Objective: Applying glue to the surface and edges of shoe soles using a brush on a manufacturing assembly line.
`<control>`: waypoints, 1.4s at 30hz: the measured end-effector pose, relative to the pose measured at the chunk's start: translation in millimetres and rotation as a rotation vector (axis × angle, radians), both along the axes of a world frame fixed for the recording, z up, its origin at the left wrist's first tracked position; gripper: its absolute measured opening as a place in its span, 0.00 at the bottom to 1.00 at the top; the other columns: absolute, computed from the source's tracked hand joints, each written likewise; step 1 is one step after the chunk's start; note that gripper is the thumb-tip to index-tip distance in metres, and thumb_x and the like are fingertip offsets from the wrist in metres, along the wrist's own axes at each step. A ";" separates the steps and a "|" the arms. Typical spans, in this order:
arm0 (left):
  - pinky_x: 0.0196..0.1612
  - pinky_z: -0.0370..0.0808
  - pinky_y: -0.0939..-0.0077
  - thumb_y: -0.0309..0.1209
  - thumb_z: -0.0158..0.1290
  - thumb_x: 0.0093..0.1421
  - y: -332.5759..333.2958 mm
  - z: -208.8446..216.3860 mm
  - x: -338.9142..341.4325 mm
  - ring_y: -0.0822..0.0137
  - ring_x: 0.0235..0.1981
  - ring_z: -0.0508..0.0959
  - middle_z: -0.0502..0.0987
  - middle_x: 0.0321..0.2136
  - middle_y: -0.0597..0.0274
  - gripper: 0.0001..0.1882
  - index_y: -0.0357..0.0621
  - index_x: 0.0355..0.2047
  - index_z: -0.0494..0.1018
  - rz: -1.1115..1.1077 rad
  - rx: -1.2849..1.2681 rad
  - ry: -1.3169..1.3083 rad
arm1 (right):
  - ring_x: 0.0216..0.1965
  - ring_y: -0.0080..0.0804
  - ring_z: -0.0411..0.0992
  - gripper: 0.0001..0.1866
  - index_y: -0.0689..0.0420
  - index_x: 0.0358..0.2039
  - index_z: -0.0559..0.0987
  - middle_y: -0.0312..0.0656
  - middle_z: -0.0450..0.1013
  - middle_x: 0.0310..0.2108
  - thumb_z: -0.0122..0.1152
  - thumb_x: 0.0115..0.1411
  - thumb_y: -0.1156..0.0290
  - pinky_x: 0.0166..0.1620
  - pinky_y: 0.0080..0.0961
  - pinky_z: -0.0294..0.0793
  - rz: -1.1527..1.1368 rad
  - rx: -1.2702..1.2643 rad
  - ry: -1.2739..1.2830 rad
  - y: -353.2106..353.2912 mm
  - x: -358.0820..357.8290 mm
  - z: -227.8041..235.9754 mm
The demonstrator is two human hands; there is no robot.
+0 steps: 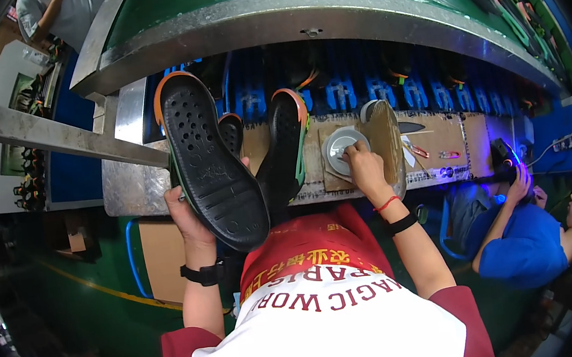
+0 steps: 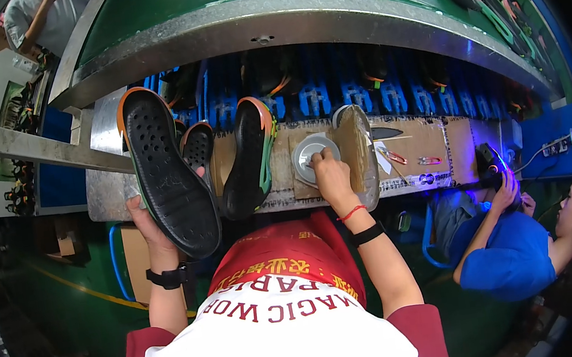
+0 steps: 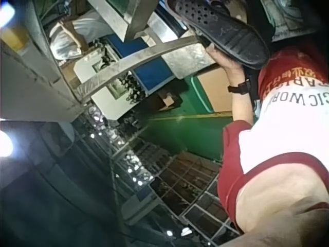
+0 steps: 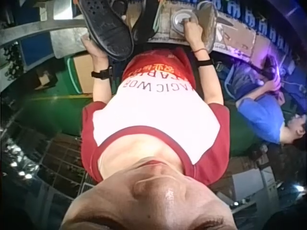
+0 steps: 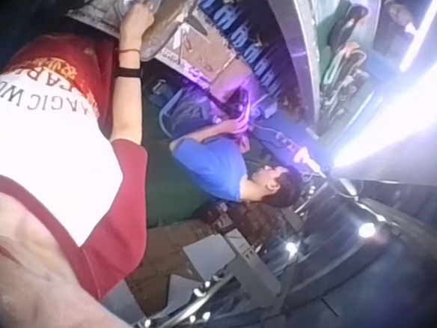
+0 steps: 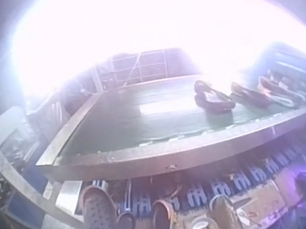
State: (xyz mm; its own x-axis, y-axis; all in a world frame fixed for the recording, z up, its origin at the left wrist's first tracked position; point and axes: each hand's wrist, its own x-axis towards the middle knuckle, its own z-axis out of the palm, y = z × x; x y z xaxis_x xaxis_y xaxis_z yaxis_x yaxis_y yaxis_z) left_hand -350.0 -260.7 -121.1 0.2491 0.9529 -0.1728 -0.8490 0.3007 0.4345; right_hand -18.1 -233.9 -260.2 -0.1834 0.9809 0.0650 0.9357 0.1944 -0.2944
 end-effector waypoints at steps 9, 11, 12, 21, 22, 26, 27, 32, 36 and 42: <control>0.62 0.66 0.57 0.49 0.59 0.48 -11.2 -4.8 -8.9 0.51 0.61 0.66 0.63 0.62 0.43 0.49 0.35 0.65 0.55 -0.002 0.108 0.187 | 0.26 0.47 0.77 0.07 0.59 0.31 0.77 0.50 0.73 0.37 0.58 0.59 0.68 0.29 0.40 0.75 0.037 -0.012 -0.030 2.9 -2.3 -6.2; 0.61 0.67 0.57 0.48 0.61 0.49 -17.8 -8.6 -11.7 0.53 0.60 0.68 0.65 0.60 0.45 0.48 0.36 0.64 0.56 -0.036 0.157 0.210 | 0.26 0.47 0.77 0.07 0.59 0.31 0.77 0.50 0.73 0.37 0.58 0.58 0.69 0.29 0.39 0.76 0.030 -0.020 -0.041 3.4 -3.0 -6.1; 0.61 0.68 0.61 0.44 0.63 0.51 -20.1 -9.3 -10.0 0.57 0.59 0.69 0.67 0.59 0.47 0.45 0.36 0.64 0.57 -0.068 0.197 0.262 | 0.27 0.47 0.77 0.06 0.59 0.31 0.77 0.49 0.73 0.37 0.58 0.58 0.69 0.29 0.39 0.76 0.038 -0.014 -0.045 3.1 -3.4 -5.0; 0.56 0.70 0.66 0.26 0.69 0.43 -1.2 18.0 25.2 0.63 0.53 0.73 0.71 0.50 0.54 0.67 0.38 0.64 0.22 0.014 0.505 0.983 | 0.29 0.46 0.77 0.04 0.58 0.33 0.78 0.46 0.74 0.38 0.59 0.57 0.73 0.31 0.37 0.76 0.087 0.088 0.050 4.5 -3.2 64.6; 0.56 0.70 0.66 0.26 0.69 0.43 0.9 23.0 25.0 0.63 0.52 0.74 0.71 0.50 0.54 0.67 0.38 0.63 0.21 -0.005 0.589 1.068 | 0.30 0.45 0.77 0.04 0.59 0.33 0.78 0.46 0.75 0.38 0.61 0.56 0.74 0.32 0.36 0.76 0.097 0.187 0.175 3.0 -1.5 81.0; 0.59 0.66 0.67 0.28 0.68 0.44 5.2 36.6 26.9 0.62 0.49 0.77 0.73 0.49 0.53 0.65 0.37 0.60 0.21 -0.063 0.923 1.414 | 0.29 0.43 0.77 0.08 0.59 0.34 0.78 0.46 0.75 0.37 0.66 0.53 0.77 0.31 0.31 0.76 0.243 0.340 0.550 2.0 -1.2 144.6; 0.60 0.65 0.67 0.29 0.68 0.44 5.3 38.6 29.3 0.62 0.48 0.77 0.74 0.48 0.54 0.64 0.36 0.59 0.22 -0.078 0.951 1.444 | 0.29 0.43 0.76 0.08 0.60 0.34 0.78 0.46 0.75 0.37 0.66 0.52 0.78 0.30 0.30 0.76 0.297 0.347 0.577 0.9 -3.2 156.4; 0.58 0.66 0.67 0.32 0.69 0.43 8.9 49.9 37.3 0.65 0.48 0.78 0.76 0.47 0.57 0.56 0.31 0.60 0.39 -0.120 1.153 1.461 | 0.27 0.39 0.76 0.09 0.59 0.33 0.78 0.44 0.75 0.37 0.67 0.51 0.77 0.28 0.28 0.75 0.444 0.344 0.555 2.0 -15.6 182.6; 0.53 0.72 0.68 0.34 0.70 0.41 8.4 58.0 40.6 0.66 0.45 0.79 0.78 0.44 0.60 0.35 0.35 0.48 0.69 -0.126 1.081 1.452 | 0.27 0.39 0.76 0.09 0.59 0.33 0.78 0.43 0.76 0.37 0.67 0.51 0.75 0.27 0.28 0.75 0.487 0.344 0.451 4.3 -16.3 185.2; 0.46 0.76 0.71 0.34 0.68 0.44 4.6 51.9 40.0 0.67 0.39 0.80 0.81 0.36 0.68 0.17 0.48 0.35 0.79 -0.265 1.010 1.422 | 0.27 0.41 0.76 0.08 0.58 0.33 0.78 0.43 0.76 0.38 0.66 0.52 0.74 0.27 0.30 0.76 0.497 0.258 0.474 4.7 -13.6 186.4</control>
